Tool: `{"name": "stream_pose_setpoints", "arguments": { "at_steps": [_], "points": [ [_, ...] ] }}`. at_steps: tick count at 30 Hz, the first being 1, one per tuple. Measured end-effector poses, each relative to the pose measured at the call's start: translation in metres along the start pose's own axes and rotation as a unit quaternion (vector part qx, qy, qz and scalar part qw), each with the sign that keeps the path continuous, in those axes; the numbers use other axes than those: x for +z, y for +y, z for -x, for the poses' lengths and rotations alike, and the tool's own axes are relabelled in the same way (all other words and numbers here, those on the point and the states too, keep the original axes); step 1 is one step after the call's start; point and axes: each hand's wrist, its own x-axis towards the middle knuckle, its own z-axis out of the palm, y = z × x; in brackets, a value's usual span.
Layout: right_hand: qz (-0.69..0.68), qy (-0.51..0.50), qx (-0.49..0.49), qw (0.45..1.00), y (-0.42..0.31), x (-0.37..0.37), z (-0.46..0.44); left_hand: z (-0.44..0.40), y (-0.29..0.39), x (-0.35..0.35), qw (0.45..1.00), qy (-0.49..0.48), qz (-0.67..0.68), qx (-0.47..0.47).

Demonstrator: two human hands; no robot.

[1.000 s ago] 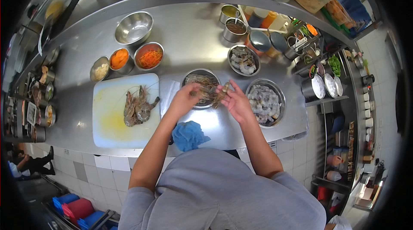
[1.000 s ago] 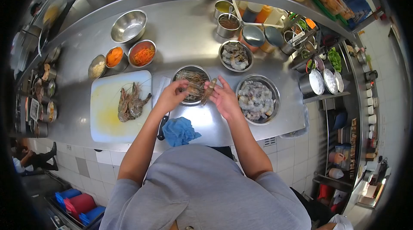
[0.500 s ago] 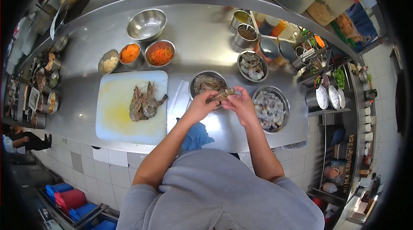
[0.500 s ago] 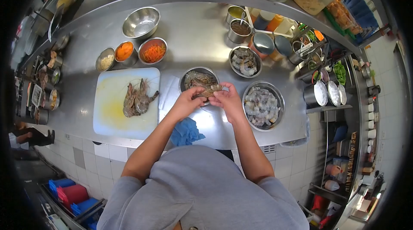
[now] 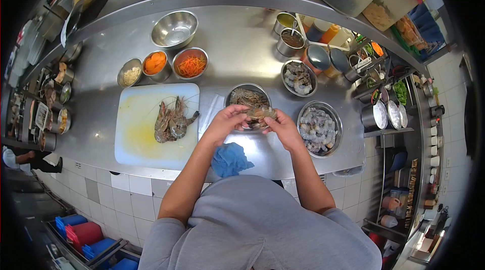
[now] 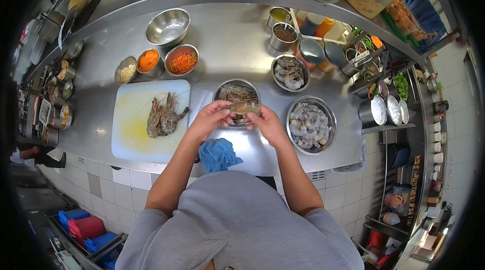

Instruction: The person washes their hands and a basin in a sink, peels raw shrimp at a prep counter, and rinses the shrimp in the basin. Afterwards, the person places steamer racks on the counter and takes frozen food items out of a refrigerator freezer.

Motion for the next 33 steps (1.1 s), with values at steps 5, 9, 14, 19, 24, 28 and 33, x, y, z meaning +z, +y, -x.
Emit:
{"name": "stream_pose_setpoints", "arguments": {
  "at_steps": [5, 9, 14, 19, 24, 28, 33],
  "points": [
    [-0.051, 0.049, 0.014, 0.997, -0.001, -0.008, 0.000, -0.006, -0.010, -0.023, 0.991, 0.127, 0.049, 0.010],
    [0.060, 0.092, -0.044, 0.993, 0.011, -0.014, -0.003, -0.009, -0.016, -0.030, 0.978, 0.204, 0.001, 0.040],
    [0.041, 0.121, -0.056, 0.990, 0.009, -0.012, -0.001, -0.008, -0.015, -0.034, 0.978, 0.205, -0.012, 0.043],
    [-0.203, 0.096, 0.035, 0.974, 0.002, -0.019, -0.001, -0.007, -0.015, -0.033, 0.978, 0.202, -0.016, 0.040],
    [-0.142, 0.068, 0.033, 0.987, 0.007, -0.012, 0.002, -0.004, -0.009, -0.020, 0.991, 0.116, -0.059, 0.037],
    [-0.035, 0.046, 0.009, 0.998, 0.006, -0.002, 0.004, -0.010, -0.013, -0.019, 0.991, 0.088, -0.069, 0.072],
    [-0.024, 0.078, -0.008, 0.997, 0.009, -0.022, 0.004, -0.030, -0.011, -0.054, 0.890, 0.273, -0.336, 0.139]
  ]
}}
